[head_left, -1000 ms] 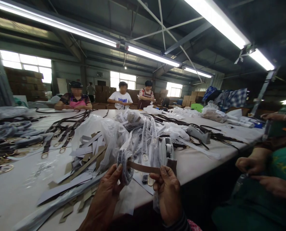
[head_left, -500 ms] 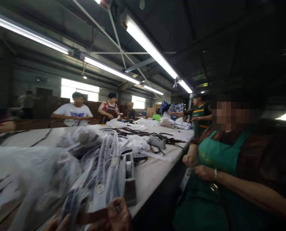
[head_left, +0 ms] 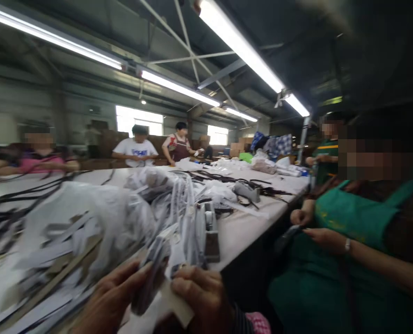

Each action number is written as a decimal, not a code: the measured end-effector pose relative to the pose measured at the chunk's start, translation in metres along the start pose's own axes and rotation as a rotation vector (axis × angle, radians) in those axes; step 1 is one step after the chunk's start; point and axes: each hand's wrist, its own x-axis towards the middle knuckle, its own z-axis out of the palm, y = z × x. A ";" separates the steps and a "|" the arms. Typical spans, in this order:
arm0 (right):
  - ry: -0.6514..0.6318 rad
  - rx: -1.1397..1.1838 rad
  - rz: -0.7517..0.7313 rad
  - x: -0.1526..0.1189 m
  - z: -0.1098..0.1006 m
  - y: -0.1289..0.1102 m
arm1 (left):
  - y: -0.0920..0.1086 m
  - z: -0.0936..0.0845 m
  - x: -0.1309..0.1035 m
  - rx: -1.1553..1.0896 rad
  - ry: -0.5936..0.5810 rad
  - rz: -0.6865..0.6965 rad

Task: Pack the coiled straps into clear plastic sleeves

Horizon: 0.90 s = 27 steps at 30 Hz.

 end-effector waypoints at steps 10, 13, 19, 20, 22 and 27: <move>-0.122 -0.319 -0.300 0.012 0.011 0.012 | 0.028 -0.022 0.000 0.401 0.012 -0.136; -0.179 -0.394 -0.328 0.015 0.021 0.025 | 0.017 -0.036 0.009 0.783 0.036 0.115; -0.336 -0.352 -0.232 0.011 0.038 0.046 | -0.015 -0.053 0.020 1.305 -0.040 0.231; -0.331 -0.333 -0.215 0.009 0.040 0.048 | -0.019 -0.054 0.020 1.371 -0.053 0.234; -0.301 -0.295 -0.208 0.004 0.043 0.050 | -0.023 -0.053 0.019 1.470 -0.093 0.253; -0.266 -0.170 -0.145 0.001 0.049 0.053 | -0.028 -0.054 0.018 1.537 -0.166 0.276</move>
